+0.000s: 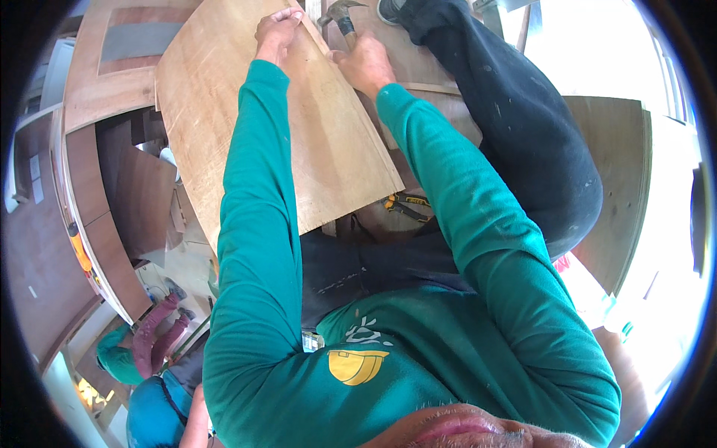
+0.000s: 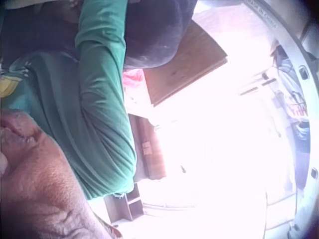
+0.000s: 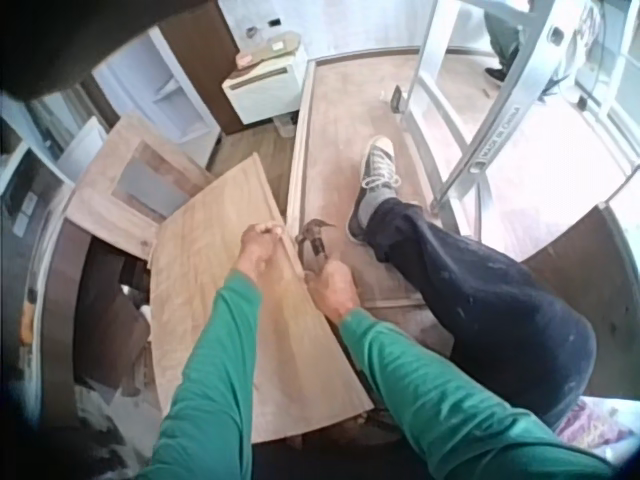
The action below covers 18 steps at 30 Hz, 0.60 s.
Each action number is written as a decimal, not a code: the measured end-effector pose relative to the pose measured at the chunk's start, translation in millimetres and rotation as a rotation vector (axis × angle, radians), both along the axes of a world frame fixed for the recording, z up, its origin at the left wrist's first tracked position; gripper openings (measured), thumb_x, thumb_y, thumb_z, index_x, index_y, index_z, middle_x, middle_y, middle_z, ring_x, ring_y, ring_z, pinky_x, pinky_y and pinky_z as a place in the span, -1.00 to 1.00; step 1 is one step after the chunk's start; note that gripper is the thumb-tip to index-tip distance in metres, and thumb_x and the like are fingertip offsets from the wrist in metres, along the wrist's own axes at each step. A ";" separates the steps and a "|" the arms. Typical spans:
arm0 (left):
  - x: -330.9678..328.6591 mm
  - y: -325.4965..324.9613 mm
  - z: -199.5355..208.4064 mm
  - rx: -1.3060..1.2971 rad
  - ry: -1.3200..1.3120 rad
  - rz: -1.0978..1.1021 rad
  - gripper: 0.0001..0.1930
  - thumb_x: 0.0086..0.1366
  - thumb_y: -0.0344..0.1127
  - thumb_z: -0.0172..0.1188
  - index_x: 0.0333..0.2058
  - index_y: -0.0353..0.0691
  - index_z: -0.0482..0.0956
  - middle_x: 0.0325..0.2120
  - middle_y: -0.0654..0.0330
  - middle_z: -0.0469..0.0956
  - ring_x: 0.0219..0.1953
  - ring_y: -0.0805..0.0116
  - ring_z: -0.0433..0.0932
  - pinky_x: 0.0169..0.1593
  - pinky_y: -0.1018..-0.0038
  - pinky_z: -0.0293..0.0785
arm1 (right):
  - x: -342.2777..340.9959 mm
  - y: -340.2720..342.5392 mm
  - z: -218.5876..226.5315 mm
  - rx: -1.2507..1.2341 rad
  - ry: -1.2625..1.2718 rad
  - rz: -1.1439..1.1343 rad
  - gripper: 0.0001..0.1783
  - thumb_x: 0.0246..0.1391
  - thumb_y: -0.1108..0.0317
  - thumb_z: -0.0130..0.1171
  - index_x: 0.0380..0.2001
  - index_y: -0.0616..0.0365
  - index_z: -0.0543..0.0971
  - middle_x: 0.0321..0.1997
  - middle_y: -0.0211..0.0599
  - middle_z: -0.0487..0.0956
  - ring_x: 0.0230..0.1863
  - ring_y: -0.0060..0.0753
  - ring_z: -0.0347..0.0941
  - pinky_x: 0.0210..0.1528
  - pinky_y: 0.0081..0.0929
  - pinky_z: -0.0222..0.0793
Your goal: The person sits on the floor and uses a hammer to drive nails into a wooden panel, securing a thin wooden strip along its edge. The person repeatedly positions the strip and strikes it with the hammer to fasten it to the panel.
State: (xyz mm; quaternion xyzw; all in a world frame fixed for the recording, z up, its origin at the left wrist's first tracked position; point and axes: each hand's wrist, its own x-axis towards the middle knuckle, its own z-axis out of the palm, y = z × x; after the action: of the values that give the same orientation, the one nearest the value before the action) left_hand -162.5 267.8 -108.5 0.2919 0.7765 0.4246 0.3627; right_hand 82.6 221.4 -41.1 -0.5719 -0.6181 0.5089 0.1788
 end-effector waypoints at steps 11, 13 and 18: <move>-1.8 -0.4 6.4 0.009 -0.108 0.009 -0.80 0.44 -0.34 0.39 -0.01 -0.19 0.78 -0.10 0.27 0.76 -0.02 0.48 0.68 0.13 0.54 0.57 | -2.6 2.2 -15.2 0.021 -0.002 -0.014 -0.30 0.12 0.24 0.47 0.16 0.50 0.44 0.10 0.38 0.64 0.20 0.29 0.61 0.28 -0.02 0.54; -2.0 0.5 4.2 0.020 -0.109 0.007 -0.80 0.44 -0.35 0.39 -0.01 -0.21 0.77 -0.10 0.27 0.76 -0.03 0.48 0.68 0.12 0.54 0.57 | -2.5 1.8 -15.2 0.028 -0.001 -0.017 -0.31 0.12 0.24 0.47 0.15 0.51 0.45 0.10 0.38 0.64 0.20 0.30 0.61 0.27 -0.02 0.55; -9.7 2.2 -8.1 0.049 -0.106 0.016 -0.79 0.45 -0.35 0.38 0.01 -0.22 0.76 -0.10 0.27 0.76 -0.06 0.49 0.69 0.10 0.55 0.59 | -3.1 -0.2 -13.7 0.031 0.002 -0.025 -0.32 0.11 0.24 0.47 0.13 0.52 0.45 0.08 0.38 0.65 0.18 0.31 0.62 0.25 -0.01 0.55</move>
State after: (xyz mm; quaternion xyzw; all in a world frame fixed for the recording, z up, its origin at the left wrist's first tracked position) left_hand -172.2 270.0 -116.6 0.2716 0.7479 0.4614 0.3924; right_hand 79.5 221.2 -54.8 -0.5763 -0.6186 0.4974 0.1947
